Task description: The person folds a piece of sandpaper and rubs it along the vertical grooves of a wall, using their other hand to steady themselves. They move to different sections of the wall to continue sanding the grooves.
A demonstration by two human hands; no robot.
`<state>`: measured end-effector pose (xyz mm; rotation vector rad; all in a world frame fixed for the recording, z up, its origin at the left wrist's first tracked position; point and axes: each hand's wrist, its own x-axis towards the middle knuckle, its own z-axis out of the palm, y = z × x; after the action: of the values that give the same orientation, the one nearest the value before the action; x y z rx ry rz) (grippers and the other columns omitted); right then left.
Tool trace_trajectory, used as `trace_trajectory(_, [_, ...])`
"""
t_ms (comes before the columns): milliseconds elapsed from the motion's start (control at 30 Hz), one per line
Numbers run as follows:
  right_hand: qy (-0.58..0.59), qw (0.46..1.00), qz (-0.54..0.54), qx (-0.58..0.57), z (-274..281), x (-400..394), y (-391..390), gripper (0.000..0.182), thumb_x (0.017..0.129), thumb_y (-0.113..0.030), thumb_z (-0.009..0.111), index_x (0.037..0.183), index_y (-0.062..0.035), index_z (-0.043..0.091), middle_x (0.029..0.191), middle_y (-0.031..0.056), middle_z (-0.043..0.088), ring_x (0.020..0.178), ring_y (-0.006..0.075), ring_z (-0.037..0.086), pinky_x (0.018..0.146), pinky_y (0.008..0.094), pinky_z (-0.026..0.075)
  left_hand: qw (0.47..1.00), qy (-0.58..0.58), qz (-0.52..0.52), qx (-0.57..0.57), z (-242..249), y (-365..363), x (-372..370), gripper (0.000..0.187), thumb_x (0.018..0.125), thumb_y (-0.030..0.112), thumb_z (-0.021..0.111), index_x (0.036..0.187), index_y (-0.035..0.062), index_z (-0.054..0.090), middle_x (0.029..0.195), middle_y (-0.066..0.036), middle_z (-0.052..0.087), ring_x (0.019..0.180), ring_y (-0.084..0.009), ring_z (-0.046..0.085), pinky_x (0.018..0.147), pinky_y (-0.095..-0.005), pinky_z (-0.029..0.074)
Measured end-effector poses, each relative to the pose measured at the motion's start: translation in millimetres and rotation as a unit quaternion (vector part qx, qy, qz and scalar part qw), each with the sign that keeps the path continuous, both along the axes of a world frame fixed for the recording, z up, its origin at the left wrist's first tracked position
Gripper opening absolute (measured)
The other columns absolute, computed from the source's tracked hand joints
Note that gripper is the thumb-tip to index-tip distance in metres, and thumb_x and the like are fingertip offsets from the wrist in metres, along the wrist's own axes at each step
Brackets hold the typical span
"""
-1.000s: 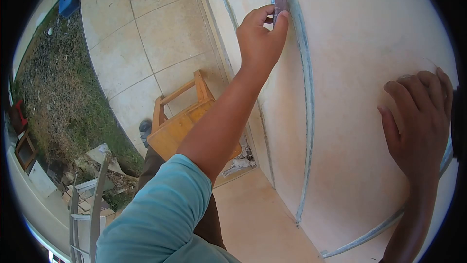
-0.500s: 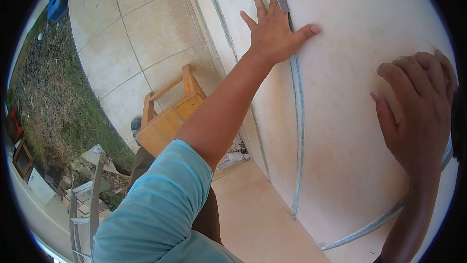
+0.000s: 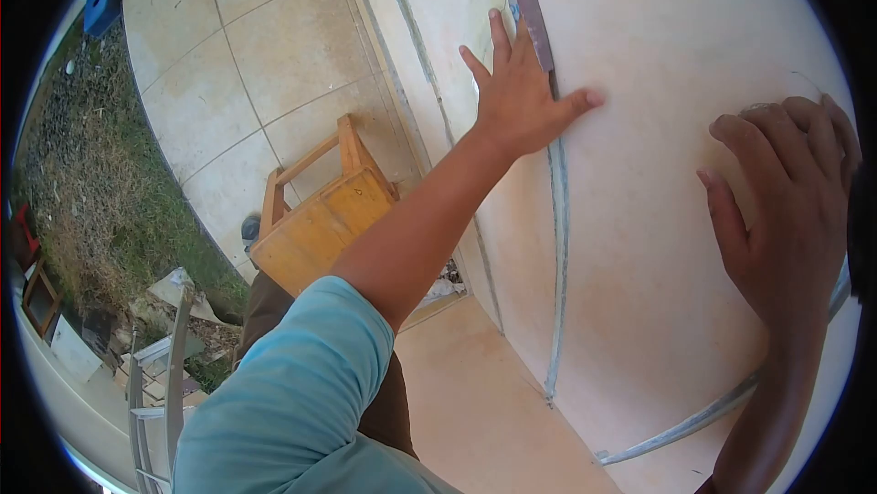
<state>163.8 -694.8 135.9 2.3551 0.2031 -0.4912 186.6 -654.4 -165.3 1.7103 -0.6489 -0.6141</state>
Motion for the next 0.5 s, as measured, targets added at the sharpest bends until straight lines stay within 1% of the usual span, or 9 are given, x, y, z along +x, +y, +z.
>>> trace_trajectory(33, [-0.005,1.000,0.000,-0.004,0.4,0.5,1.0,0.024,0.078,-0.014,0.075,0.100,-0.0105,0.067,0.102,0.0059,0.066,0.112,0.0254,0.057,0.112,0.0482,0.034,0.997,-0.031,-0.052,0.046,0.1,8.5,-22.0,0.129,0.074,0.092,0.041,0.154,-0.0057,0.015,0.160,-0.029,0.017,0.150,-0.0459,-0.011,0.108,-0.0755,-0.007])
trace_trajectory(167, [0.007,1.000,0.006,-0.004,0.4,-0.3,-1.1,0.025,0.078,-0.013,0.075,0.101,-0.0098,0.066,0.102,0.0064,0.066,0.111,0.0259,0.058,0.111,0.0472,0.035,0.987,-0.097,-0.096,0.080,-1.8,16.5,-53.9,0.131,0.073,0.092,0.042,0.151,-0.0103,0.021,0.159,-0.031,0.020,0.150,-0.0460,-0.010,0.106,-0.0770,-0.007])
trace_trajectory(233, [0.017,1.000,0.013,-0.001,0.2,-0.8,-5.6,0.024,0.078,-0.012,0.075,0.101,-0.0091,0.066,0.102,0.0070,0.066,0.110,0.0265,0.057,0.110,0.0466,0.037,0.982,-0.123,-0.068,0.125,-7.6,-2.0,-21.8,0.123,0.072,0.091,0.044,0.156,0.0044,0.022,0.159,-0.032,0.015,0.148,-0.0495,-0.013,0.104,-0.0783,-0.009])
trace_trajectory(267, [0.027,0.999,0.011,0.018,1.0,0.2,-9.7,0.024,0.078,-0.010,0.075,0.101,-0.0080,0.066,0.102,0.0079,0.066,0.110,0.0273,0.058,0.106,0.0448,0.040,0.983,-0.116,-0.072,0.124,-8.7,-5.7,-10.2,0.123,0.072,0.091,0.044,0.156,0.0044,0.022,0.159,-0.032,0.015,0.148,-0.0495,-0.013,0.104,-0.0783,-0.009])
trace_trajectory(333, [0.041,0.999,-0.003,0.034,1.9,-0.2,-13.9,0.023,0.079,-0.008,0.074,0.101,-0.0069,0.066,0.102,0.0087,0.066,0.109,0.0281,0.058,0.102,0.0429,0.043,0.992,-0.117,0.015,0.035,-8.9,-9.7,0.8,0.122,0.071,0.091,0.046,0.155,0.0047,0.027,0.159,-0.033,0.014,0.148,-0.0507,-0.011,0.102,-0.0799,-0.008])
trace_trajectory(367, [0.039,0.997,-0.016,0.058,1.4,0.7,-13.8,0.023,0.079,-0.006,0.073,0.101,-0.0057,0.066,0.102,0.0095,0.066,0.107,0.0289,0.058,0.098,0.0413,0.045,0.993,-0.115,0.009,0.030,-7.1,-8.2,-12.3,0.122,0.071,0.091,0.046,0.155,0.0047,0.027,0.159,-0.033,0.014,0.148,-0.0507,-0.011,0.102,-0.0799,-0.008])
trace_trajectory(433, [0.038,0.996,-0.026,0.081,-0.7,1.3,-16.8,0.022,0.080,-0.004,0.073,0.101,-0.0046,0.065,0.102,0.0103,0.066,0.106,0.0297,0.058,0.094,0.0397,0.047,0.986,-0.115,-0.073,0.091,0.4,11.2,-59.3,0.127,0.070,0.093,0.045,0.150,-0.0046,0.032,0.157,-0.036,0.015,0.148,-0.0513,-0.009,0.101,-0.0814,-0.008])
trace_trajectory(467, [0.036,0.996,-0.007,0.083,-1.7,-0.9,-19.7,0.023,0.080,-0.003,0.072,0.101,-0.0044,0.065,0.102,0.0105,0.065,0.105,0.0299,0.059,0.092,0.0387,0.048,0.967,-0.125,-0.161,0.156,5.4,23.0,-87.8,0.134,0.067,0.095,0.045,0.142,-0.0159,0.036,0.154,-0.039,0.017,0.148,-0.0509,-0.010,0.098,-0.0828,-0.009])
trace_trajectory(500, [0.034,0.996,0.006,0.084,-1.1,-0.8,-19.4,0.023,0.080,-0.002,0.072,0.102,-0.0043,0.065,0.102,0.0106,0.065,0.104,0.0300,0.059,0.091,0.0382,0.048,0.980,-0.132,-0.121,0.082,-2.4,31.2,-130.1,0.140,0.065,0.097,0.044,0.138,-0.0228,0.035,0.152,-0.042,0.019,0.148,-0.0500,-0.011,0.097,-0.0835,-0.009])
